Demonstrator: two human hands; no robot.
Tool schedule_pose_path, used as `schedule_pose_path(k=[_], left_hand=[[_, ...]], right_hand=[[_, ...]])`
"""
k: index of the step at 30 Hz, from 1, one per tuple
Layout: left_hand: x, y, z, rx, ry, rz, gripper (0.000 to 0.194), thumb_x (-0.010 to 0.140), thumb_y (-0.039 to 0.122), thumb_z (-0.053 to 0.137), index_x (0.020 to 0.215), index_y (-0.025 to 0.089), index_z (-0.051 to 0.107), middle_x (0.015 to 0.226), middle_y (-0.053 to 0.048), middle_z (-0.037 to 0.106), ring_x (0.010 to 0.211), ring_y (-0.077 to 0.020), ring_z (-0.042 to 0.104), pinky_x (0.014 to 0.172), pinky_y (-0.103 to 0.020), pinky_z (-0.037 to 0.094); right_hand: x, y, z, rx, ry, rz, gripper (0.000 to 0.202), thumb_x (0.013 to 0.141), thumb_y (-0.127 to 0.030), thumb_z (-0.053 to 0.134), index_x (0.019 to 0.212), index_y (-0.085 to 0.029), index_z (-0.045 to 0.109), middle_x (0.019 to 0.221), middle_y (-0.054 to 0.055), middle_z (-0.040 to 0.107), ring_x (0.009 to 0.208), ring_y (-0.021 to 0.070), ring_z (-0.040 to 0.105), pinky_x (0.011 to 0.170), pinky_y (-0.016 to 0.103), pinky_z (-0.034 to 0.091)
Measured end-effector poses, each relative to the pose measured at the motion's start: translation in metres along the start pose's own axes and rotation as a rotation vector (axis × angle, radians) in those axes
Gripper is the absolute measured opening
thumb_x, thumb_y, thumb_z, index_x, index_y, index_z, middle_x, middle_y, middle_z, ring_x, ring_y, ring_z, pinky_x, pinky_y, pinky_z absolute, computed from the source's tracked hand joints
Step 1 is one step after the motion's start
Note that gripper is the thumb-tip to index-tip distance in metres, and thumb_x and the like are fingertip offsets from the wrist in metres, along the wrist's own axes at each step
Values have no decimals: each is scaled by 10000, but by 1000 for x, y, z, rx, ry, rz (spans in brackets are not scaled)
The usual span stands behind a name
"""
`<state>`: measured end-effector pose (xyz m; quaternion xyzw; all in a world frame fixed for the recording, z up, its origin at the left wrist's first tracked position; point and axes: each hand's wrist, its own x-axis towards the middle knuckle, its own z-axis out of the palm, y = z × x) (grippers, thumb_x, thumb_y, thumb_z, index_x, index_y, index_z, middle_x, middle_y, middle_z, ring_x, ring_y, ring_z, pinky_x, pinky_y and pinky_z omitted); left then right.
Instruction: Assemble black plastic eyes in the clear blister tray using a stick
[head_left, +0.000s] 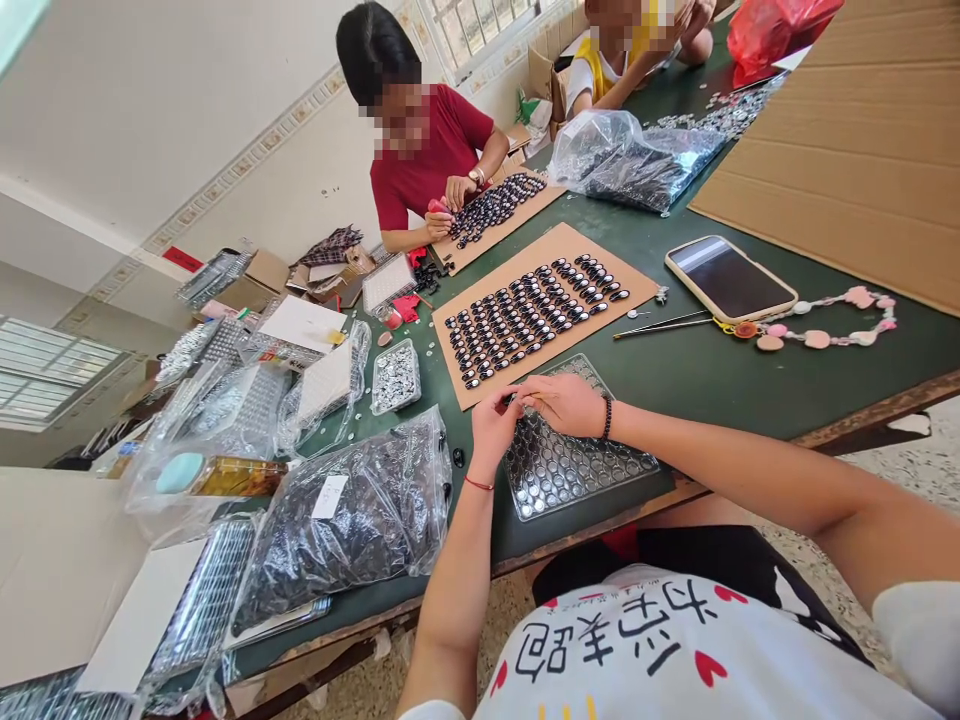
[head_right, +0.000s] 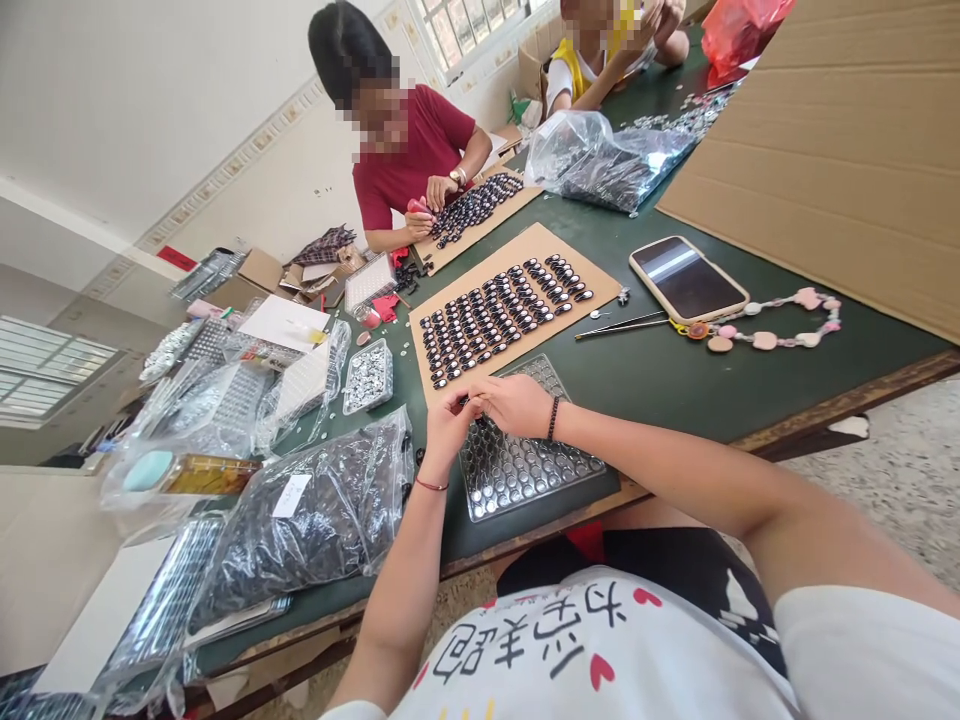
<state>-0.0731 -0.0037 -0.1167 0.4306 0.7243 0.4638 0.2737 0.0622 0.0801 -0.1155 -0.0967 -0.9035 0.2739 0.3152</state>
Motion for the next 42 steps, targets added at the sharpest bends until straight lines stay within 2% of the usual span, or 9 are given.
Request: schedule_pose_path(k=[7, 9, 16, 19, 25, 30, 35, 39, 42], left_hand=[[-6, 6, 8, -154, -73, -39, 269, 669, 338, 639, 871, 159, 637, 620, -9, 604, 524, -114, 549, 547, -252, 483], [-7, 8, 9, -136, -50, -30, 291, 692, 363, 617, 903, 164, 628, 641, -14, 612, 527, -116, 555, 548, -252, 487], [-3, 3, 3, -238, -124, 0, 362, 794, 435, 472, 999, 156, 579, 781, -48, 631, 575, -120, 570, 565, -259, 497], [-2, 2, 4, -240, -134, -5, 377, 786, 430, 494, 1044, 158, 531, 732, -36, 613, 568, -123, 568, 568, -263, 497], [-2, 8, 5, -289, -118, -53, 475, 784, 462, 480, 1158, 178, 407, 724, -32, 603, 623, -142, 593, 605, -275, 491], [3, 4, -13, 105, 6, -33, 359, 731, 490, 527, 917, 183, 541, 684, -11, 583, 593, -121, 530, 530, -217, 390], [3, 2, -28, 606, -10, -94, 349, 623, 549, 595, 633, 202, 563, 573, 10, 542, 529, -130, 476, 499, -215, 281], [1, 4, -25, 666, -96, -99, 335, 640, 549, 574, 626, 214, 567, 569, 15, 554, 525, -134, 486, 493, -218, 268], [-1, 4, -23, 662, -133, -76, 321, 667, 528, 555, 623, 210, 569, 569, 18, 563, 528, -131, 497, 498, -223, 278]], right_hand=[[12, 9, -5, 792, 190, 514, 470, 861, -546, 247, 615, -186, 422, 505, -16, 453, 394, 94, 400, 412, 222, 347], [15, 13, -4, 912, 187, 567, 477, 844, -565, 271, 556, -195, 352, 476, -25, 418, 377, 87, 383, 395, 219, 347], [12, 18, 1, 424, 53, 493, 159, 779, -321, 494, 776, -166, 529, 724, 5, 591, 657, 140, 530, 605, 257, 411], [12, 15, 0, 362, 17, 460, 165, 733, -282, 569, 850, -168, 554, 819, 15, 619, 753, 160, 554, 674, 274, 412], [13, 14, -2, 318, 2, 385, 139, 685, -176, 599, 823, -174, 614, 776, -6, 639, 654, 124, 538, 615, 233, 393], [22, 28, -27, 355, 169, 463, 112, 661, -192, 615, 767, -158, 624, 719, -8, 625, 591, 107, 520, 567, 224, 401], [46, 87, -80, 213, 339, 483, 162, 648, -205, 631, 799, -150, 654, 737, 0, 629, 676, 130, 547, 670, 254, 426], [71, 163, -117, -68, 359, 667, 207, 685, -215, 600, 871, -154, 669, 805, 8, 645, 713, 126, 546, 685, 231, 415], [91, 213, -127, -193, 262, 796, 233, 695, -228, 605, 912, -170, 668, 847, 2, 648, 744, 108, 544, 680, 194, 403]])
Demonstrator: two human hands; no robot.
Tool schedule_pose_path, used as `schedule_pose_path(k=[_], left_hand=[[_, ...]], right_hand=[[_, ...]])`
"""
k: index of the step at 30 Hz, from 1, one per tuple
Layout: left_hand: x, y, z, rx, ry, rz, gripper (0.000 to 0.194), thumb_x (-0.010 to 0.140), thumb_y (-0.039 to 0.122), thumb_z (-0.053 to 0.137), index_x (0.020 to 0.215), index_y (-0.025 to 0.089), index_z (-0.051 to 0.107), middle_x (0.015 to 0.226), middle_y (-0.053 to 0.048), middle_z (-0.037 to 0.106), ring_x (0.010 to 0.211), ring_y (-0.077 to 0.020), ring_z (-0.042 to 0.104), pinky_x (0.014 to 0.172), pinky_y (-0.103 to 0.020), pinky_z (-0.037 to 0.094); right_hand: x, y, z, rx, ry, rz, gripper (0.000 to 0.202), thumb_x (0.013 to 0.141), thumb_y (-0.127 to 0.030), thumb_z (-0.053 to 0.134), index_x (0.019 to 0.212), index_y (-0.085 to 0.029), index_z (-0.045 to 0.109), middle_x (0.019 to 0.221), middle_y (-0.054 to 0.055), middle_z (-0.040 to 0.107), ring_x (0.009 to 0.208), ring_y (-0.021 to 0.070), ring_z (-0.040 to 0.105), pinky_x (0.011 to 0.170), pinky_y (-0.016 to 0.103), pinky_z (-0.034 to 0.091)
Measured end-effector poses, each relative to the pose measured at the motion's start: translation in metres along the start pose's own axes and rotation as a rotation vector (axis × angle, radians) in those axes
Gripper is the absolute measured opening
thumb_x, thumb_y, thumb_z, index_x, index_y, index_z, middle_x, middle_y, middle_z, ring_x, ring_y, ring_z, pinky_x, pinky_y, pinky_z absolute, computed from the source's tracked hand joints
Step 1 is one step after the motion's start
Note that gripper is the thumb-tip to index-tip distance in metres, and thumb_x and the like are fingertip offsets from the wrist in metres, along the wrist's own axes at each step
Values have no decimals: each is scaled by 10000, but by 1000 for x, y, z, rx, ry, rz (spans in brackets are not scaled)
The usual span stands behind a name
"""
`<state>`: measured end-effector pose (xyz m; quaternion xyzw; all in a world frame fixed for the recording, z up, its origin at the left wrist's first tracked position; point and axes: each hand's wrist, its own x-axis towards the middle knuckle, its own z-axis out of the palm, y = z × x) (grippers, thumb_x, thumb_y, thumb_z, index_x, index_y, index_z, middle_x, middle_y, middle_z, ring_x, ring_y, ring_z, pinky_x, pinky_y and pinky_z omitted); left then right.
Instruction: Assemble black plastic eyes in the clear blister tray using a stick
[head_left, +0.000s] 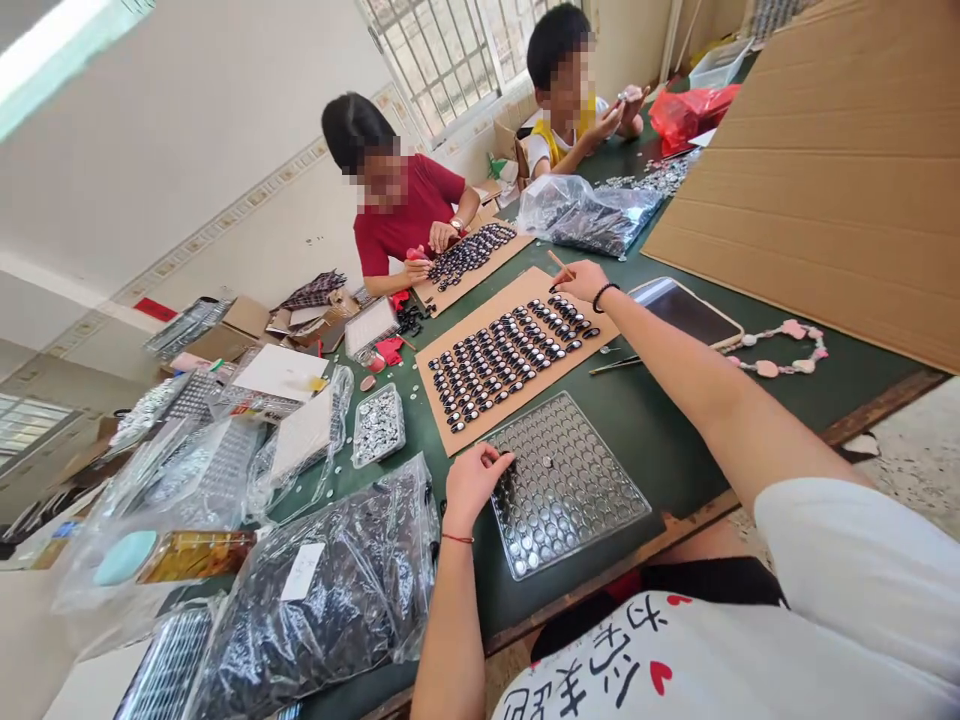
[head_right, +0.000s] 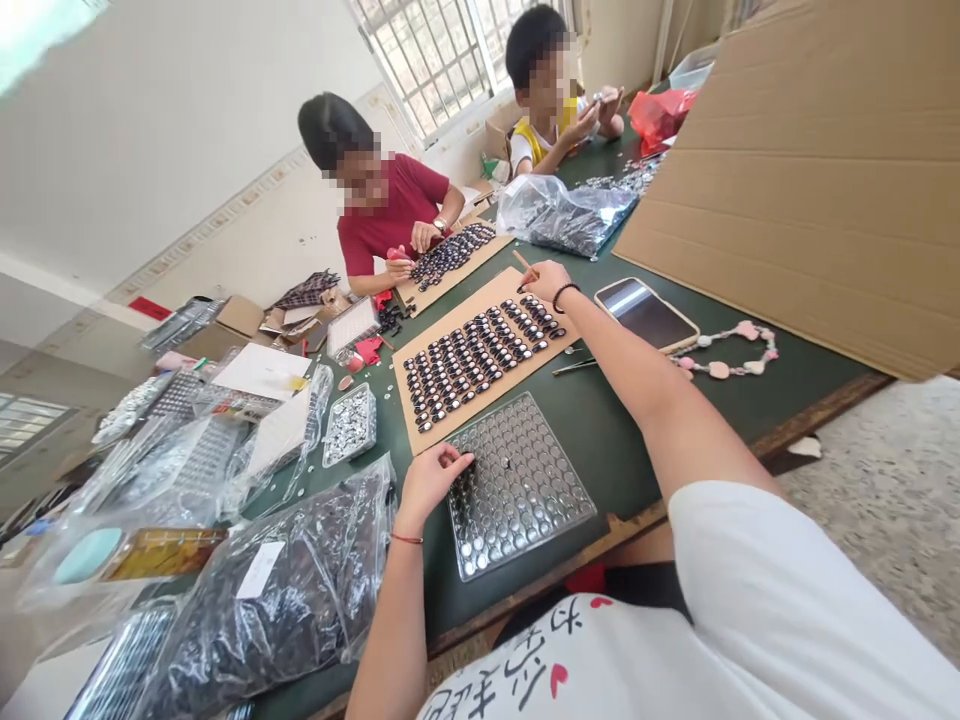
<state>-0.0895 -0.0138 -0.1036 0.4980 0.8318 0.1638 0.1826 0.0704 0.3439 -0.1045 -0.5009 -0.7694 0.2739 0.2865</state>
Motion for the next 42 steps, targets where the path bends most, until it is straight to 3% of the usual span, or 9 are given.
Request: schedule_pose_path(k=[6, 11, 15, 18, 21, 25, 30, 36, 42], left_hand=[[-1, -2, 1, -77, -47, -12, 269, 666, 467, 575, 669, 199, 596, 608, 20, 596, 558, -127, 525, 530, -227, 326], [-4, 0, 2, -118, -44, 33, 217, 684, 392, 559, 711, 187, 624, 707, 1, 614, 638, -130, 540, 591, -236, 369], [-2, -5, 7, -183, -43, 80, 150, 672, 323, 575, 694, 184, 626, 730, -3, 613, 664, -131, 532, 613, -243, 377], [4, -8, 9, -414, -36, 52, 149, 691, 310, 567, 729, 169, 595, 707, -8, 612, 629, -119, 519, 603, -238, 381], [9, -5, 9, -824, -7, -11, 170, 731, 316, 538, 781, 154, 522, 720, -20, 618, 592, -93, 514, 602, -223, 394], [16, -3, 8, -1194, 62, -108, 212, 731, 304, 570, 878, 154, 538, 597, 25, 546, 460, -44, 430, 465, -159, 325], [19, -7, 9, -1408, 128, -118, 161, 733, 276, 596, 839, 156, 586, 560, 47, 449, 421, -15, 361, 406, -141, 269], [18, -4, 12, -1408, 160, -50, 148, 724, 278, 618, 799, 152, 602, 558, 53, 404, 414, -7, 339, 392, -134, 262], [16, -1, 12, -1348, 132, -65, 198, 709, 329, 628, 784, 150, 589, 541, 49, 427, 422, -19, 366, 390, -134, 271]], right_hand=[[49, 15, 31, -130, -140, 52, 214, 652, -173, 622, 854, -145, 688, 822, 31, 650, 726, 134, 548, 670, 212, 405], [57, 14, 43, -154, -176, 75, 155, 654, -189, 625, 790, -194, 699, 788, 22, 649, 740, 172, 561, 687, 243, 417], [49, 1, 34, -84, -68, 51, 169, 710, -238, 576, 813, -164, 688, 790, 52, 642, 744, 186, 556, 672, 258, 409], [21, -15, 23, 3, 77, 0, 283, 810, -326, 452, 932, -154, 642, 840, 52, 619, 746, 161, 540, 636, 240, 398], [-41, -37, 23, 421, 109, -127, 427, 877, -411, 299, 830, -128, 616, 637, 34, 545, 527, 111, 467, 482, 221, 354], [-151, -73, 35, 835, -194, -171, 540, 871, -539, 249, 607, -159, 527, 419, -37, 330, 350, 70, 269, 356, 206, 225], [-243, -100, 50, 714, -680, -483, 392, 829, -486, 434, 699, -142, 570, 562, -4, 529, 491, 90, 481, 474, 202, 367], [-269, -100, 60, 487, -966, -865, 295, 857, -331, 429, 706, -131, 584, 557, -5, 558, 496, 82, 484, 506, 190, 349], [-262, -95, 58, 575, -947, -761, 305, 860, -355, 424, 751, -125, 593, 610, 12, 578, 537, 96, 514, 540, 198, 385]])
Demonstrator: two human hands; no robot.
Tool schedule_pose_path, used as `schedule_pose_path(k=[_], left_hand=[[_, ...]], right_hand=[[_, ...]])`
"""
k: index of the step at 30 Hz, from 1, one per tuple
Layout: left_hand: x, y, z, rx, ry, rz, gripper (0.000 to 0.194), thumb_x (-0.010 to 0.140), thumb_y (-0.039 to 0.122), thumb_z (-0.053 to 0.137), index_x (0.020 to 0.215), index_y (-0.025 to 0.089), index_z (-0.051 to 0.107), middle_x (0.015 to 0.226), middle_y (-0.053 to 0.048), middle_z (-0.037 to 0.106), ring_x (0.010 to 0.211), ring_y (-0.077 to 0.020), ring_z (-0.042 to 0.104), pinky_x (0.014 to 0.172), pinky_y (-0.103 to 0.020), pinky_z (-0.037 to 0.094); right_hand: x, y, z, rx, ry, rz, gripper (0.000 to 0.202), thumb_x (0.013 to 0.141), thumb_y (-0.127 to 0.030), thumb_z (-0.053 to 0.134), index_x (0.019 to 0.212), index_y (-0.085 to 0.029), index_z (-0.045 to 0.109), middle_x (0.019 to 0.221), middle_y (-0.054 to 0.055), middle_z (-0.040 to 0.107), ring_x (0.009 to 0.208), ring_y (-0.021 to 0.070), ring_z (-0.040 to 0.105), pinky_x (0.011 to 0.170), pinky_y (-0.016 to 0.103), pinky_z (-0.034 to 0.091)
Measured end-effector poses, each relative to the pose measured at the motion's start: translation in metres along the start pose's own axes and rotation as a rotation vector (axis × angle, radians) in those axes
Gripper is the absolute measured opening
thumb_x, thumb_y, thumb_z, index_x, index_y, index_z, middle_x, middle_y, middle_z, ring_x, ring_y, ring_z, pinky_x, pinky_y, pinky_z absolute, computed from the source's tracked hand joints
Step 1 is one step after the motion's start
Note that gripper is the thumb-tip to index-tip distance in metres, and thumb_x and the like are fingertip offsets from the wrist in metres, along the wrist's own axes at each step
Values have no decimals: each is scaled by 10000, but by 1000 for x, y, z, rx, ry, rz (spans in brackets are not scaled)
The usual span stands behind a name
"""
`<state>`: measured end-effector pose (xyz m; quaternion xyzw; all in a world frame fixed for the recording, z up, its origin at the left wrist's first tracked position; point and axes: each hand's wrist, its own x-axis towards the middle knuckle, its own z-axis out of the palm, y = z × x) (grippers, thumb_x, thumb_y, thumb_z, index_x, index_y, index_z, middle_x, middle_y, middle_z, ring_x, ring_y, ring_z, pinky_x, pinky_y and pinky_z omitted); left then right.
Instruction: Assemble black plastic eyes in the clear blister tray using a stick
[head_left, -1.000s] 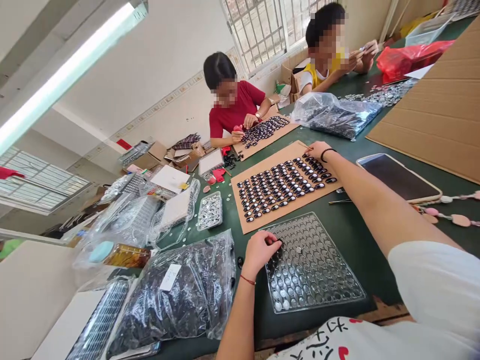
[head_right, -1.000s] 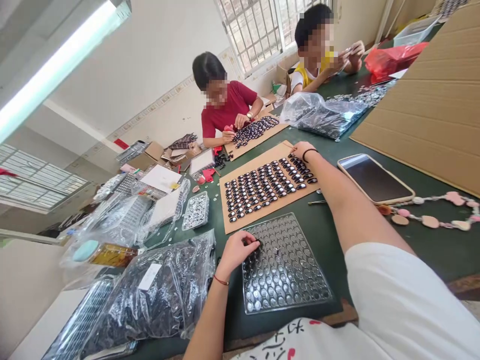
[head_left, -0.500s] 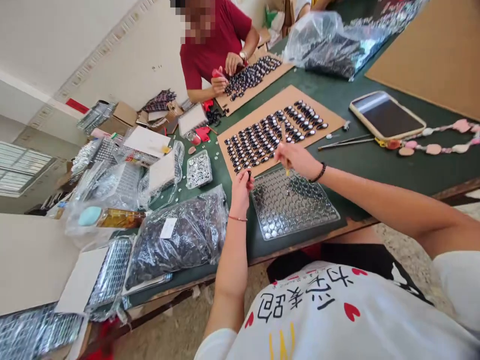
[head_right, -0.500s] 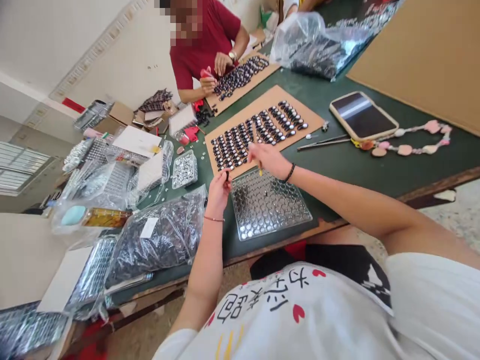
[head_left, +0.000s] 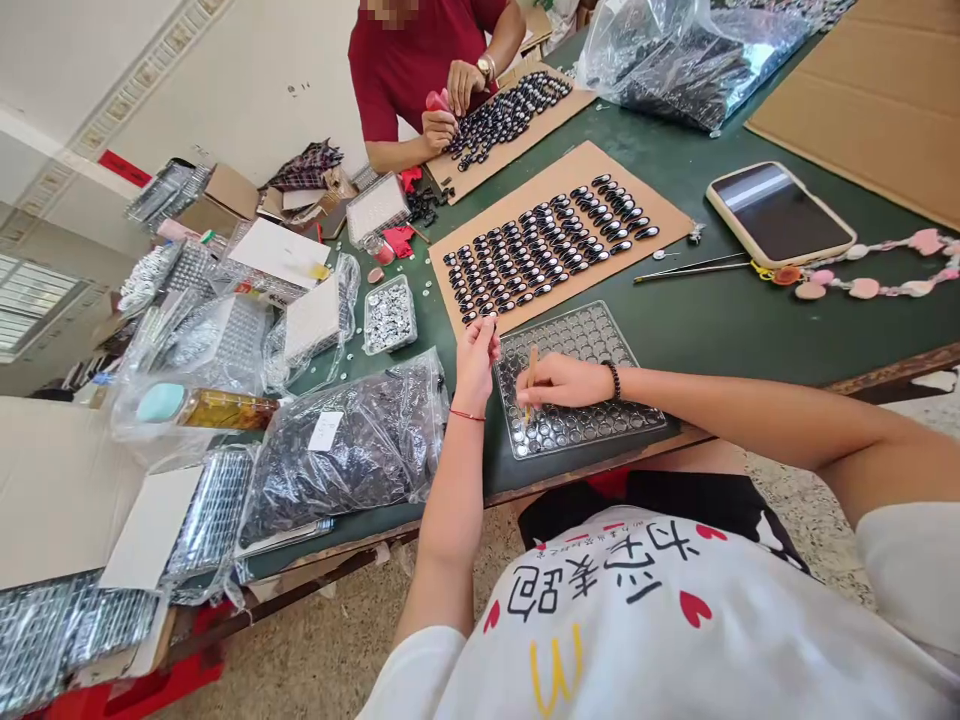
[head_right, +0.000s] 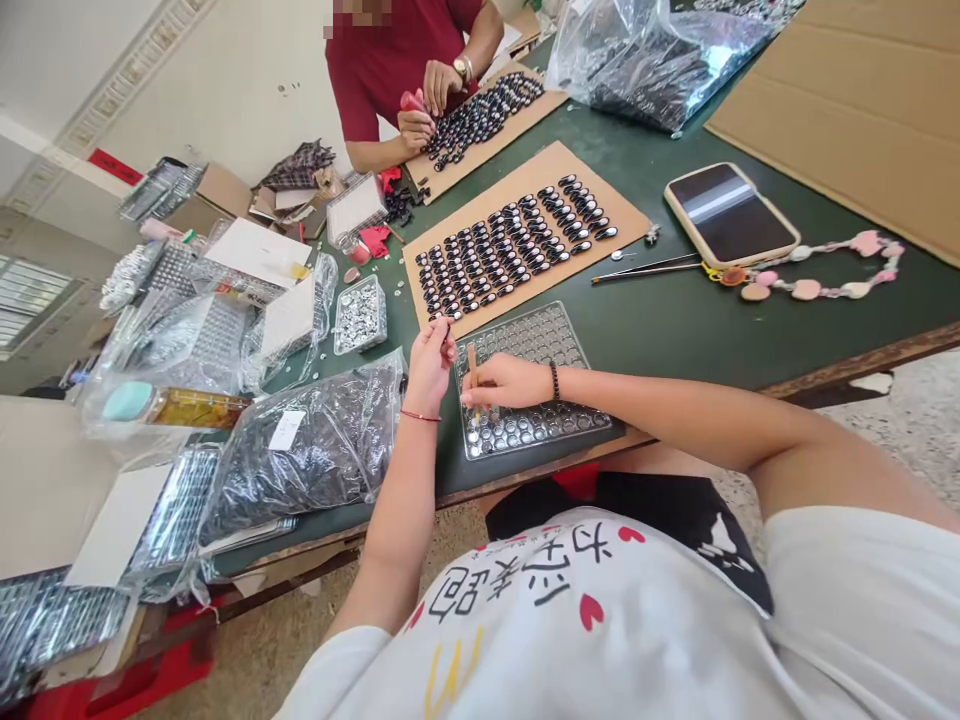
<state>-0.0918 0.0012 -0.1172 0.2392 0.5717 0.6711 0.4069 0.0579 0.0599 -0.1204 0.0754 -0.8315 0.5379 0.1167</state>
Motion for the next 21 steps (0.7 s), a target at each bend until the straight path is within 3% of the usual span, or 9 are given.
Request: schedule_pose_path(k=[3, 7, 10, 13, 17, 21], left_hand=[[-2, 0, 2, 45, -5, -34, 217, 700, 359, 627, 748, 160, 555, 540, 50, 449, 404, -20, 361, 371, -137, 244], [-4, 1, 5, 121, -39, -62, 241, 689, 348, 632, 824, 154, 585, 664, 16, 536, 429, -20, 390, 372, -137, 252], [-4, 2, 5, 118, -54, -86, 286, 674, 350, 644, 873, 147, 615, 640, 28, 493, 404, -4, 316, 353, -138, 202], [-6, 2, 5, 149, -115, -133, 326, 682, 392, 635, 887, 138, 637, 540, 57, 373, 383, 2, 198, 346, -154, 123], [-8, 2, 8, 214, -215, -161, 373, 654, 439, 650, 855, 124, 648, 492, 66, 313, 393, -9, 175, 360, -177, 122], [-10, 0, 11, 303, -178, -94, 370, 625, 410, 679, 876, 140, 657, 484, 66, 341, 400, -23, 194, 377, -191, 156]], right_hand=[[0, 3, -9, 97, 180, 62, 320, 861, -378, 408, 777, -119, 577, 657, 29, 586, 589, 115, 542, 565, 213, 412], [0, 7, -21, 28, 484, 147, 328, 856, -400, 402, 803, -121, 567, 684, 36, 579, 625, 132, 534, 581, 235, 405], [-1, 7, -31, -14, 646, 169, 334, 862, -406, 388, 794, -128, 560, 627, 17, 556, 563, 118, 499, 557, 235, 388], [-2, 6, -38, -10, 698, 134, 321, 867, -402, 381, 775, -141, 543, 573, -5, 527, 511, 104, 467, 526, 227, 374], [-2, 4, -40, 17, 699, 122, 330, 860, -420, 391, 744, -148, 537, 568, -6, 529, 478, 94, 448, 475, 218, 353], [-1, 3, -34, 102, 770, 146, 360, 831, -467, 431, 704, -150, 543, 583, 2, 549, 420, 78, 426, 408, 211, 334]])
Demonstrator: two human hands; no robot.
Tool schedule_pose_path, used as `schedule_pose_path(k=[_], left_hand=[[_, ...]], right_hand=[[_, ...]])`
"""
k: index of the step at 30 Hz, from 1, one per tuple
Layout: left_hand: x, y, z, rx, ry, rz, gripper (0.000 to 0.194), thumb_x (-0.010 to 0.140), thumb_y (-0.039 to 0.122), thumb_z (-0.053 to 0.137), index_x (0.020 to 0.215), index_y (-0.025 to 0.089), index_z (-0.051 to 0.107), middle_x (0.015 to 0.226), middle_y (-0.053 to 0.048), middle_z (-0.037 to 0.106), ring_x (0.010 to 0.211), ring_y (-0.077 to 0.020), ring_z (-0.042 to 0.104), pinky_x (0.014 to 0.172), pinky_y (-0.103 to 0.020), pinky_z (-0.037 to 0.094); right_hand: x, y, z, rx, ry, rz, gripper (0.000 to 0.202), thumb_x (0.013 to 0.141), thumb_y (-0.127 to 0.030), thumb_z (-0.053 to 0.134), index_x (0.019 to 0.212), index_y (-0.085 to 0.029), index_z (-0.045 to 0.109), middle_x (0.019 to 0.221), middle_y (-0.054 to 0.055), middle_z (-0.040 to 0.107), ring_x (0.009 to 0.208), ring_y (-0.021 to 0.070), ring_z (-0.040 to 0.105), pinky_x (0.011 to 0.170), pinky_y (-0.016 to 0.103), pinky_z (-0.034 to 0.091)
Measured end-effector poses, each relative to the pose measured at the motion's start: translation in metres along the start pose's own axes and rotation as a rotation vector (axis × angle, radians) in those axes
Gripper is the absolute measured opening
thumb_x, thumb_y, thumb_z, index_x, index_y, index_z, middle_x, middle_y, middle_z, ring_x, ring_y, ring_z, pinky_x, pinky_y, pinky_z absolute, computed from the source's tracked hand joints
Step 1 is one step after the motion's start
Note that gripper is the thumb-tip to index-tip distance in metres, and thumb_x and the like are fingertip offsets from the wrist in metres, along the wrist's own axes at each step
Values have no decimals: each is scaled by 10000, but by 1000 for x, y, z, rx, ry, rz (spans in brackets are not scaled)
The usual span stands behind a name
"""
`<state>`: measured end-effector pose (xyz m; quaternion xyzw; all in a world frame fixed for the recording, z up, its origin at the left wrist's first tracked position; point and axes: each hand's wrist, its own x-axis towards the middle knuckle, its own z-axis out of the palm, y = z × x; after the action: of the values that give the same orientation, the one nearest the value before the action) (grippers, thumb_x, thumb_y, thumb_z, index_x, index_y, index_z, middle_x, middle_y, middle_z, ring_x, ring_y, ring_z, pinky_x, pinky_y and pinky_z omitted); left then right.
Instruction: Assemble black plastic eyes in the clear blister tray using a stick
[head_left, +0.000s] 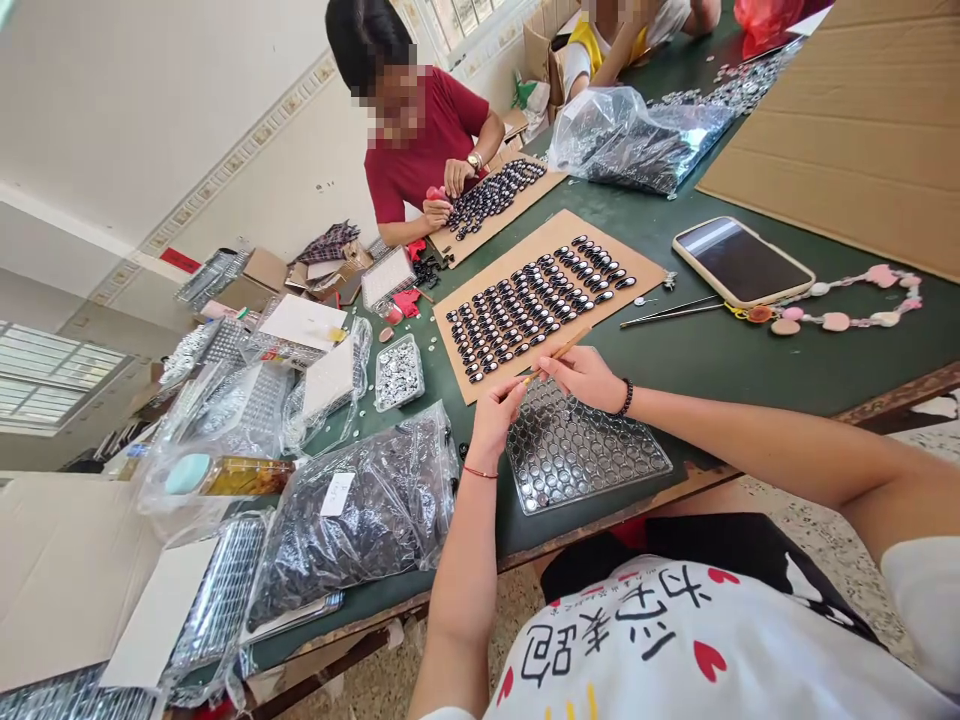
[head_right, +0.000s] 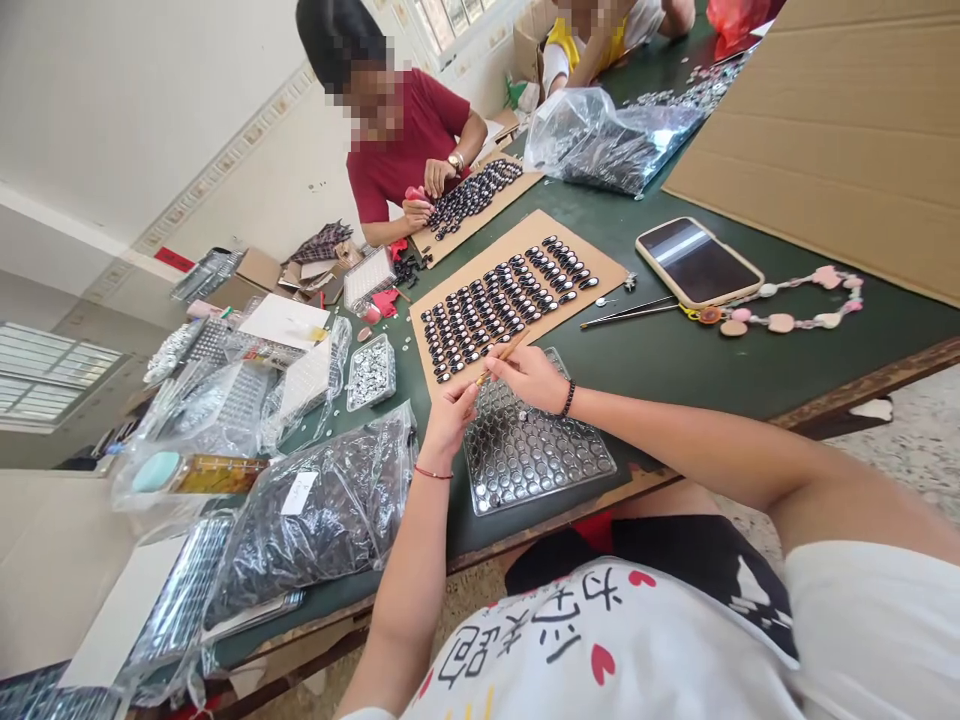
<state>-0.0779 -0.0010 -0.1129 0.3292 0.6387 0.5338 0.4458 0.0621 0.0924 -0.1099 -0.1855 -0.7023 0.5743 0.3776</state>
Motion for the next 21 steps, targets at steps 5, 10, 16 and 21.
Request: schedule_pose_path(k=[5, 10, 16, 21], left_hand=[[-2, -3, 8, 207, 168, 192, 309, 657, 385, 652, 874, 166, 677, 556, 29, 494, 468, -61, 356, 454, -199, 293], [1, 3, -11, 273, 307, 258, 262, 652, 350, 664, 844, 171, 681, 631, 9, 566, 540, -79, 435, 514, -194, 344], [14, 14, -71, -479, 341, 214, 235, 825, 386, 476, 878, 196, 604, 462, 79, 325, 373, -29, 191, 384, -138, 223], [15, 7, -44, -545, 157, -58, 175, 816, 311, 510, 904, 170, 563, 477, 87, 259, 358, -19, 170, 355, -134, 166]], right_hand=[[-2, -1, 4, 150, 119, 129, 396, 801, -524, 457, 658, -159, 513, 508, -15, 514, 328, 74, 404, 335, 212, 318], [8, -1, -5, 328, 289, 149, 397, 786, -548, 473, 665, -170, 495, 473, -36, 476, 307, 63, 377, 305, 197, 296], [10, -2, -9, 353, 280, 133, 381, 787, -540, 478, 699, -172, 516, 481, -36, 484, 321, 57, 361, 306, 188, 274], [2, 1, 1, 296, 173, 188, 392, 790, -544, 464, 687, -169, 514, 481, -31, 485, 328, 63, 364, 315, 193, 284]])
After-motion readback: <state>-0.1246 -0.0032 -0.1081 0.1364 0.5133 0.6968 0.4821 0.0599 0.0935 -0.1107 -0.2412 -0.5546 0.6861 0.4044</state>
